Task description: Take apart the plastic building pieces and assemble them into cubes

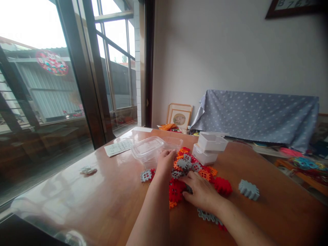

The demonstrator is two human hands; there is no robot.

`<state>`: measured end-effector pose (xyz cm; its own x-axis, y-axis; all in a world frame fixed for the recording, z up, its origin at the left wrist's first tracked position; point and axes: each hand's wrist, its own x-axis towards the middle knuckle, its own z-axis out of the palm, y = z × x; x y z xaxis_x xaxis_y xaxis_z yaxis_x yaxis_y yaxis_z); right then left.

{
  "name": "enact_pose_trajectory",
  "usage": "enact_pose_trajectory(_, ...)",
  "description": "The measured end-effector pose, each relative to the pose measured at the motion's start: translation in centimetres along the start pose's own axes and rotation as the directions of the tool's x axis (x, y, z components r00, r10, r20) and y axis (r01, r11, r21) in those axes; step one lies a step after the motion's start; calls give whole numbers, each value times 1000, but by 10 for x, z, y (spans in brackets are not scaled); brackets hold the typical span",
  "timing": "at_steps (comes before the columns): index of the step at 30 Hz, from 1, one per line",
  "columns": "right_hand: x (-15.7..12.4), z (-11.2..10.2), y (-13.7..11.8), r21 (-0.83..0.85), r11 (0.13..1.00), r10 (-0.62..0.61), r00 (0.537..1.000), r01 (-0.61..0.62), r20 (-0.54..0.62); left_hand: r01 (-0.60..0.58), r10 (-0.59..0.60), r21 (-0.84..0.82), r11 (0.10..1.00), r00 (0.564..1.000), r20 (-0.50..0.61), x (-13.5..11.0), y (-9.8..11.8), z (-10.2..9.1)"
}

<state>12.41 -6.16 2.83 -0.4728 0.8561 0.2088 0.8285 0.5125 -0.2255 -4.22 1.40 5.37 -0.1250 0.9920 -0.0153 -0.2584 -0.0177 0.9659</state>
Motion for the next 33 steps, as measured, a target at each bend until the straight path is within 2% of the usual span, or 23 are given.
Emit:
enact_pose_trajectory(6, 2, 4, 6, -17, 1000, -22, 1000, 22, -2, 9, -9, 0, 1000, 1000, 16, 1, -1, 1)
enact_pose_trajectory(12, 2, 2, 2, -44, 997, -62, 995, 59, -80, -12, 12, 7, 1000, 1000, 17, -2, -1, 3)
enact_pose_trajectory(15, -2, -5, 4, 39, 998, -39, 991, 44, -125, -25, 25, 15, 1000, 999, 39, -3, -2, 5)
enact_pose_trajectory(19, -15, -14, 17, 274, 961, 30, 986, 16, -165, -24, 21, 50, 998, 998, 56, -6, -2, 11)
enact_pose_trajectory(23, -31, -18, 32, 549, 832, 202, 965, -79, -167, -21, 11, 91, 996, 994, 106, -13, 0, 20)
enact_pose_trajectory(27, -40, -15, 41, 786, 604, 337, 936, -133, -101, -45, 18, 113, 993, 974, 224, -24, -1, 30)
enact_pose_trajectory(30, -43, -11, 45, 864, 477, 446, 891, -160, -81, -52, -2, 147, 988, 937, 349, -31, -3, 36)
enact_pose_trajectory(33, -44, -13, 48, 898, 399, 527, 848, -189, -56, -81, -8, 208, 975, 918, 397, -33, -7, 39)
